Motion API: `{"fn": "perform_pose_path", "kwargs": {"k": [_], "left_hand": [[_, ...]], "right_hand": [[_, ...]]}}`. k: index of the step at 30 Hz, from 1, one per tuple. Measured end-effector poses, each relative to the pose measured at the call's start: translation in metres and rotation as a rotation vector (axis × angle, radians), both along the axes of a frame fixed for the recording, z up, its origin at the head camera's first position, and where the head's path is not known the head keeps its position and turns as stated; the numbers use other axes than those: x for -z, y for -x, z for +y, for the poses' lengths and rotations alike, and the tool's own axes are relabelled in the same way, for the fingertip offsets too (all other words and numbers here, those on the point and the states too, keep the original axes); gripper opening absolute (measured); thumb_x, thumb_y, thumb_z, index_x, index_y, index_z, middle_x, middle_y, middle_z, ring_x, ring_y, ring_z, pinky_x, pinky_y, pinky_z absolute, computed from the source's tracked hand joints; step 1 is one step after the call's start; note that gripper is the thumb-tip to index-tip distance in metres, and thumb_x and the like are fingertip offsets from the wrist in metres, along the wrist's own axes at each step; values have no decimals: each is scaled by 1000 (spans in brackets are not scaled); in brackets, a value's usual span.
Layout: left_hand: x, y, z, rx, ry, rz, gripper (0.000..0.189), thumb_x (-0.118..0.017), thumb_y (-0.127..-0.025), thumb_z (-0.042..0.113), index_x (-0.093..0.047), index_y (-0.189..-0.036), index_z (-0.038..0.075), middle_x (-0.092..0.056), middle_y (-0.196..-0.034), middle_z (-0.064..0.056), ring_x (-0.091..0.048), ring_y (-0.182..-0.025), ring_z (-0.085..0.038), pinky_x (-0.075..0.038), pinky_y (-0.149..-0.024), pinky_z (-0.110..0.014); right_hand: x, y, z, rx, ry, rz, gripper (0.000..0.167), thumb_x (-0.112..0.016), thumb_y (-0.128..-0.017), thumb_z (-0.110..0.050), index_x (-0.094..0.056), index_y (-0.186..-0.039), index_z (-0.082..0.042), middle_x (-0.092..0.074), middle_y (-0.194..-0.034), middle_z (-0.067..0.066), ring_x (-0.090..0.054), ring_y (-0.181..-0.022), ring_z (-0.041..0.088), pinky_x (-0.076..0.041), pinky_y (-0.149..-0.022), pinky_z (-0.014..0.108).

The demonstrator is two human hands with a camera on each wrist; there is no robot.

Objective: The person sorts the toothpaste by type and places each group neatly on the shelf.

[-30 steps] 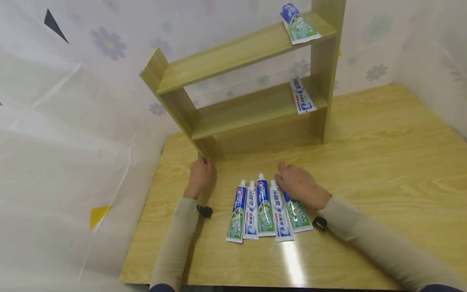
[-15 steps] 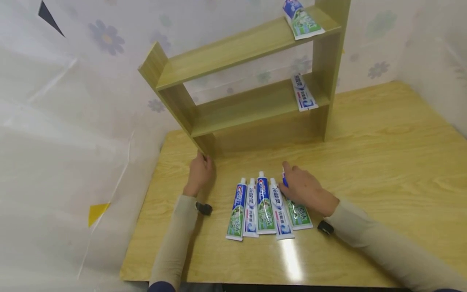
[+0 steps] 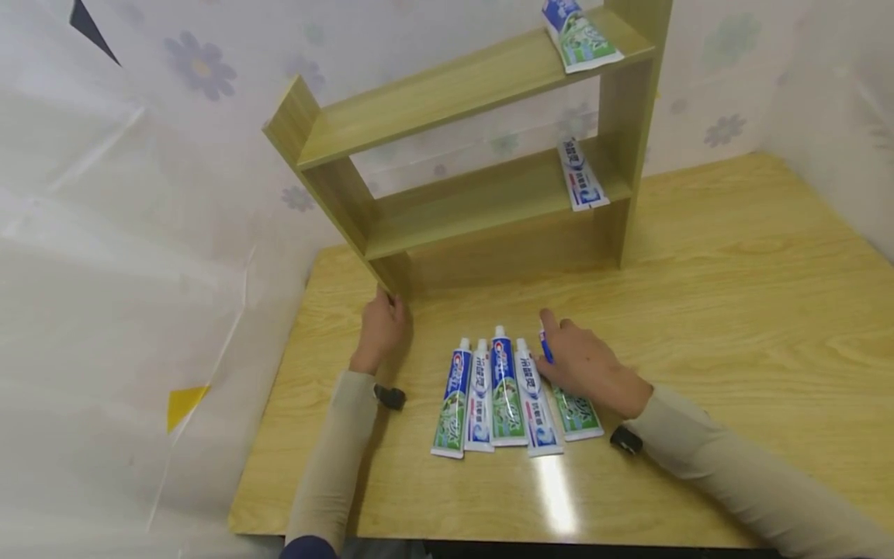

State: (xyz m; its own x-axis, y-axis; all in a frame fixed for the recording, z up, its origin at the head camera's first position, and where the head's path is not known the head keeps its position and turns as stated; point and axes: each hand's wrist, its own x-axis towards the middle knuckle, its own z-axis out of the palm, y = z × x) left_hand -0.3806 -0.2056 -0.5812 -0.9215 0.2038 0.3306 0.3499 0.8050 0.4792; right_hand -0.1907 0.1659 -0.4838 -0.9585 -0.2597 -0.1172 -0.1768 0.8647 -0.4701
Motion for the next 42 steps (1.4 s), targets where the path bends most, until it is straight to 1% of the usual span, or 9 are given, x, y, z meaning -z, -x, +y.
{"fn": "perform_pose_path", "kwargs": {"k": [6, 12, 17, 21, 23, 27, 30, 35, 42], "left_hand": [[2, 2, 0, -3, 15, -41, 31, -40, -116, 29, -54, -118, 2, -57, -72, -6, -52, -52, -14, -41, -42, -28], [-2, -1, 2, -3, 19, -36, 29, -38, -116, 27, -54, -115, 2, -57, -71, -7, -52, -51, -15, -41, -42, -27], [0, -3, 2, -4, 27, -2, 30, -39, -116, 28, -54, -113, 2, -57, -72, -7, -52, -52, -16, -41, -44, -30], [1, -4, 1, 0, 27, 10, 27, -40, -116, 27, -53, -112, 3, -56, -71, -6, -52, -53, -16, -41, -44, -29], [1, -4, 1, -2, 24, 13, 27, -41, -116, 26, -53, -111, 3, -56, -71, -6, -51, -53, -16, -40, -44, -29], [5, -2, -1, -7, 26, 13, 27, -42, -115, 26, -54, -112, 3, -56, -71, -6, -51, -53, -16, -40, -44, -30], [6, -2, -1, -6, 29, 6, 29, -42, -115, 27, -55, -116, 1, -56, -71, -5, -51, -52, -15, -40, -43, -29], [7, -1, -1, -9, 24, -7, 32, -42, -115, 28, -55, -123, 0, -56, -70, -5, -51, -52, -15, -40, -43, -29], [-2, -4, 4, -28, 16, -7, 42, -41, -116, 28, -54, -135, -7, -57, -72, -8, -51, -56, -19, -42, -47, -35]], "right_hand": [[-3, 2, 1, -26, 3, 65, 77, -70, -101, -21, -31, -159, 11, -64, -119, 41, -66, -78, 29, -58, -62, 42], [-14, 7, 1, -25, 22, 88, 76, -68, -101, -19, -30, -160, 11, -65, -115, 38, -64, -77, 27, -56, -58, 36], [-24, 11, 4, -36, 23, 90, 78, -69, -103, -20, -27, -162, 10, -63, -124, 43, -67, -80, 28, -58, -60, 36], [-37, 14, 5, -39, 20, 95, 79, -68, -104, -19, -25, -164, 9, -61, -129, 44, -69, -81, 28, -60, -62, 37], [-45, 17, 5, -39, 24, 102, 79, -66, -105, -19, -23, -165, 8, -62, -128, 43, -69, -80, 28, -60, -60, 36], [-61, 21, 5, -36, 25, 143, 77, -64, -106, -19, -22, -165, 8, -60, -133, 42, -71, -92, 35, -63, -64, 40], [-71, 23, 4, -34, 13, 178, 77, -64, -106, -20, -23, -165, 8, -60, -134, 41, -71, -96, 38, -64, -68, 44], [-85, 27, 1, -43, 9, 227, 75, -65, -106, -18, -25, -164, 7, -64, -122, 37, -71, -81, 33, -64, -63, 41], [-106, 32, -4, -36, -11, 311, 75, -68, -105, -17, -28, -164, 6, -64, -125, 37, -74, -86, 40, -65, -65, 48]]}}
